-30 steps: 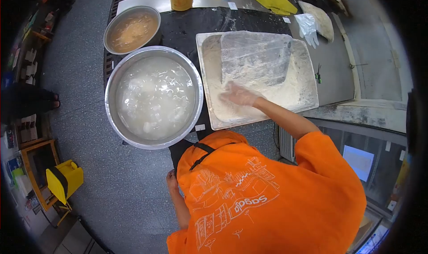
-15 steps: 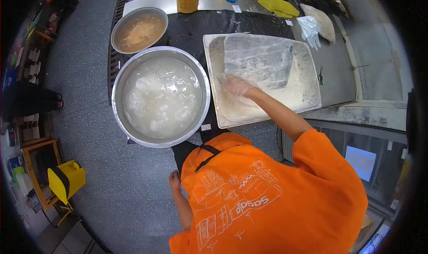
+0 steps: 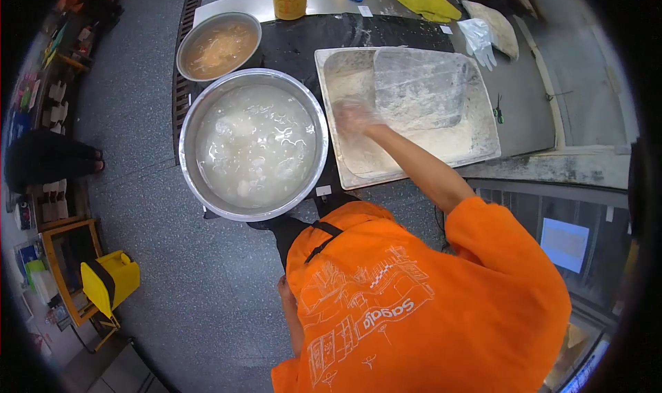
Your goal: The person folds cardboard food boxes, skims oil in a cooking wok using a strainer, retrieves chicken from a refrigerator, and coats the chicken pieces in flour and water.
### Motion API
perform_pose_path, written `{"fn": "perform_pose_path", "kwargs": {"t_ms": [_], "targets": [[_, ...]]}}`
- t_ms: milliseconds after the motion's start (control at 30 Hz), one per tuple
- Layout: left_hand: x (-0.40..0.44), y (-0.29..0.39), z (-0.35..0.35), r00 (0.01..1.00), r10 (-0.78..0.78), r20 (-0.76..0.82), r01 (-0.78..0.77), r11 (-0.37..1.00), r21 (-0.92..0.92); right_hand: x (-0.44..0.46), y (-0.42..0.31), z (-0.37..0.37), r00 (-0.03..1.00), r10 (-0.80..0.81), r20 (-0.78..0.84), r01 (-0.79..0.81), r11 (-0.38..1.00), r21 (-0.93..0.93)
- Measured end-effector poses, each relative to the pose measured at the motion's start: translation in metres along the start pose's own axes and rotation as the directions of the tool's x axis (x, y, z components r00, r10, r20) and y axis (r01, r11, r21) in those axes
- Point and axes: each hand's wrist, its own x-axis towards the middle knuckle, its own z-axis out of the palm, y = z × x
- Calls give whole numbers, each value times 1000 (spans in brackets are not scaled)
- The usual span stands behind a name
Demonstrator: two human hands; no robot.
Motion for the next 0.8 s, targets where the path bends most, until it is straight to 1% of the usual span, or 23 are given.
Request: {"fn": "perform_pose_path", "kwargs": {"t_ms": [33,67,100,133,167,200,233,267,300,333,400,433,467,500,533,567,600,633,667,733,767,800], "targets": [[1,1,-5,1000,3,3,-4,1000,11,4,6,9,967,-76,243,102,990,-96],[3,8,-7,997,81,-7,-80,995,57,7,10,14,871,-123,476,225,961,-163],[2,22,-5,988,155,-12,-153,983,98,-5,6,5,873,-121,472,221,961,-163],[0,37,-4,987,159,-11,-158,983,98,-26,5,-5,878,-181,443,220,975,-39],[-12,65,2,992,98,-82,-80,978,192,-43,3,-12,880,-241,410,227,970,84],[-20,79,7,986,39,-163,7,963,271,-49,9,-7,876,-250,413,239,968,80],[-13,71,7,985,36,-171,10,966,260,-52,18,3,929,-131,347,134,991,14],[2,54,2,984,1,-176,14,996,85,-57,22,12,963,-7,268,18,999,-40],[7,51,2,985,-30,-169,16,996,-85,-64,6,8,908,74,412,-75,997,-14],[10,48,3,986,-29,-167,15,997,-79,-60,5,14,909,77,410,-80,997,-11],[9,48,11,991,-27,-133,39,995,90,-57,7,22,920,-39,391,32,999,25],[7,48,15,991,-27,-129,39,995,95,-55,11,22,910,4,415,-37,997,70],[8,43,17,996,48,-77,-40,994,103,-57,17,20,911,6,413,-38,997,70],[11,38,17,992,122,-26,-118,987,105,-59,23,18,946,-71,318,43,995,95],[14,34,16,993,118,-27,-115,988,107,-62,28,19,964,-146,221,124,986,112],[16,35,16,997,82,-2,-80,981,176,-63,29,16,963,-144,227,121,986,113],[16,34,15,999,42,21,-46,968,246,-62,27,8,969,-87,231,71,995,77],[15,32,16,999,36,21,-40,969,245,-62,23,0,973,-31,230,23,999,39],[16,30,16,999,46,11,-48,976,211,-63,13,-14,972,-32,234,23,999,38],[12,33,21,998,56,-4,-54,984,171,-63,-8,-40,946,133,295,-109,989,-97],[6,37,23,998,24,-65,-13,987,162,-63,-7,-39,945,130,300,-105,990,-97],[-1,46,25,992,-9,-125,28,988,153,-64,-5,-38,967,29,254,-8,997,-82]]}}
